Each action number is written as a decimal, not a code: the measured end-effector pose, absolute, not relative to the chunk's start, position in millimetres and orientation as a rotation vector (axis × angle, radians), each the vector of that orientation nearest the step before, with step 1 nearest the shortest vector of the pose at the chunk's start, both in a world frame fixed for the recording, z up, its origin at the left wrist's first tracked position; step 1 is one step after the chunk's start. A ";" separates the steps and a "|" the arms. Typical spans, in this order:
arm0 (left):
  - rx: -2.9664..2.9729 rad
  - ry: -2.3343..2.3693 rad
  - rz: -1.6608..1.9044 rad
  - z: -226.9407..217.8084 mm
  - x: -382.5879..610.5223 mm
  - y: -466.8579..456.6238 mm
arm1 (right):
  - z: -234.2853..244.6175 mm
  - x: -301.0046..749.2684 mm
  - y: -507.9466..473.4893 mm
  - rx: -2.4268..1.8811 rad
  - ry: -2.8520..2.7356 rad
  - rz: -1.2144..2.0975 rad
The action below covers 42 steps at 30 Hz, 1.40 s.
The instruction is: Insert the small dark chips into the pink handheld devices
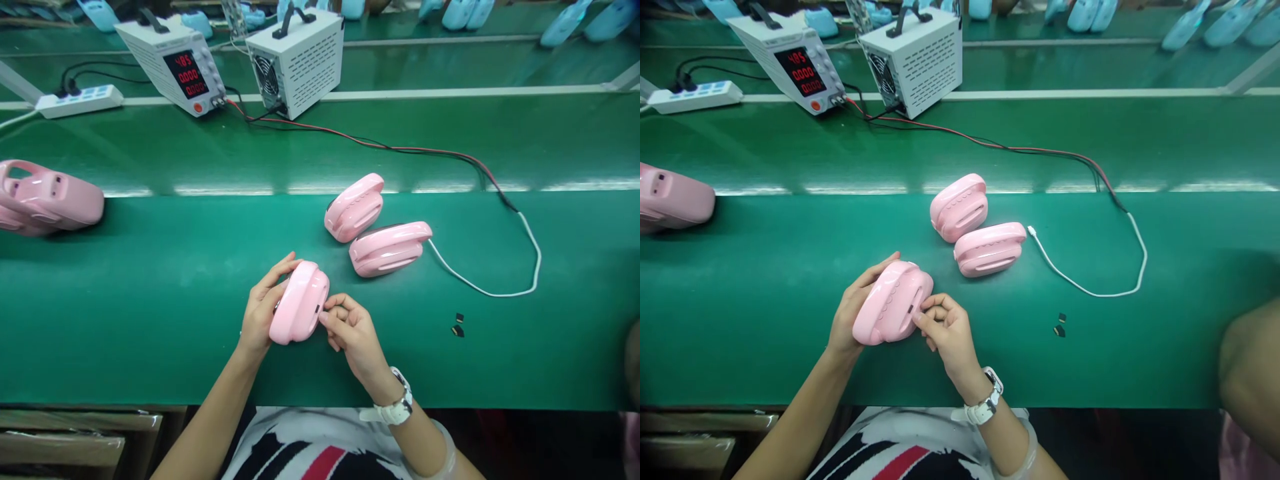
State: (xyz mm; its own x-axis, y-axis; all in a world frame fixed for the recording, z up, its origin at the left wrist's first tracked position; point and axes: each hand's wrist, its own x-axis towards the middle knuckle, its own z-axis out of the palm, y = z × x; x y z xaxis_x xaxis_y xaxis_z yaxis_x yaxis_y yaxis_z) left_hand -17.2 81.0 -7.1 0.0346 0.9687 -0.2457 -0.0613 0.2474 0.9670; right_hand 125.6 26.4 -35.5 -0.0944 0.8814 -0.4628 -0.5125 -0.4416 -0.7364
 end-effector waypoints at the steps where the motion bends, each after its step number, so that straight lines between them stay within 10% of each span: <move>1: 1.006 1.249 1.040 -6.8 -17.1 81.1 | -36.4 125.3 26.5 -1.130 -0.491 1.727; 42: 1.215 1.110 1.051 -15.2 -20.4 84.6 | -27.0 148.2 51.3 -1.011 -0.606 1.880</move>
